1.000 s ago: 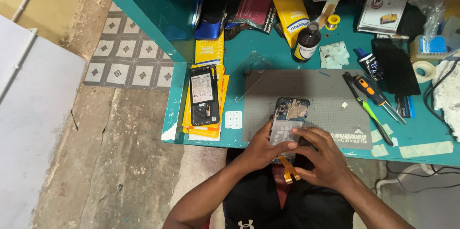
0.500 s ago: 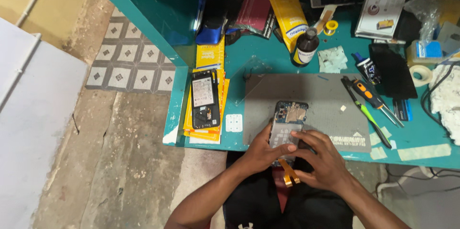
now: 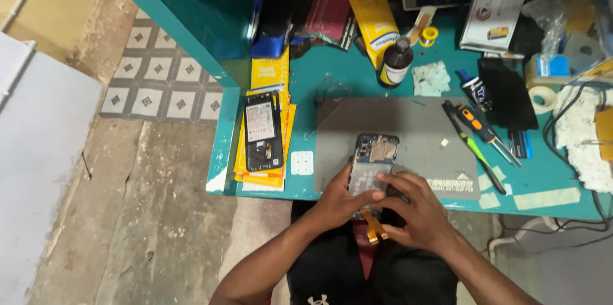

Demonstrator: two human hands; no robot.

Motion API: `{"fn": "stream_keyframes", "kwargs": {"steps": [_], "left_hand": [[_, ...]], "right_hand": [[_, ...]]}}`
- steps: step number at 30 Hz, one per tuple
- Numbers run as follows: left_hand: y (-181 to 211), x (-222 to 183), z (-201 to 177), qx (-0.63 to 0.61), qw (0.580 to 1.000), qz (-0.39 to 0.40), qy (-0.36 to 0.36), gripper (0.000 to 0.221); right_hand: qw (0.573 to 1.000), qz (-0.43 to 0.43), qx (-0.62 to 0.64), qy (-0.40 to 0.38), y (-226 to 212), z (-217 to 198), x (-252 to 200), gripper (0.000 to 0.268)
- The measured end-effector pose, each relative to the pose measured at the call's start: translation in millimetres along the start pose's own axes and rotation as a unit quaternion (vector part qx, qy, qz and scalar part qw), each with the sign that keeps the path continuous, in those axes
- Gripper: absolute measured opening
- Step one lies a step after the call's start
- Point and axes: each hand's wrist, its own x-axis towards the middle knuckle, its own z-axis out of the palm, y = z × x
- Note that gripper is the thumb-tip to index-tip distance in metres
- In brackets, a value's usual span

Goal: The person is repairing a disassembled smartphone, carefully manipulating internal components and ribbon cables. They use a plastic spudger to adjust connections and handle a battery, working on a cluttered workbench with various tools and parts visible.

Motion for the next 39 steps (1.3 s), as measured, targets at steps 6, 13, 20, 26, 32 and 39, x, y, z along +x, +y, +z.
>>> {"fn": "stream_keyframes", "kwargs": {"steps": [6, 13, 20, 26, 32, 39], "left_hand": [[-5, 1, 0, -0.041, 0.999, 0.005, -0.003, 0.065], [-6, 1, -2, -0.017, 1.0, 0.012, -0.008, 0.064], [-3, 2, -2, -0.015, 1.0, 0.014, -0.013, 0.066], [-7, 2, -2, -0.011, 1.0, 0.021, -0.013, 0.066], [-7, 3, -2, -0.004, 1.0, 0.018, -0.009, 0.065], [-11, 6, -2, -0.032, 0.999, 0.011, 0.011, 0.061]], "right_hand": [[1.0, -0.001, -0.009, -0.017, 2, 0, 1, 0.058], [1.0, -0.013, -0.01, -0.02, 7, 2, -2, 0.056], [1.0, -0.009, -0.017, -0.022, 7, 3, -4, 0.053], [1.0, -0.022, -0.021, -0.006, 6, 5, -2, 0.049], [0.999, -0.033, -0.01, 0.011, 2, 3, 3, 0.048], [0.998, -0.045, 0.036, 0.012, 3, 9, 1, 0.046]]}}
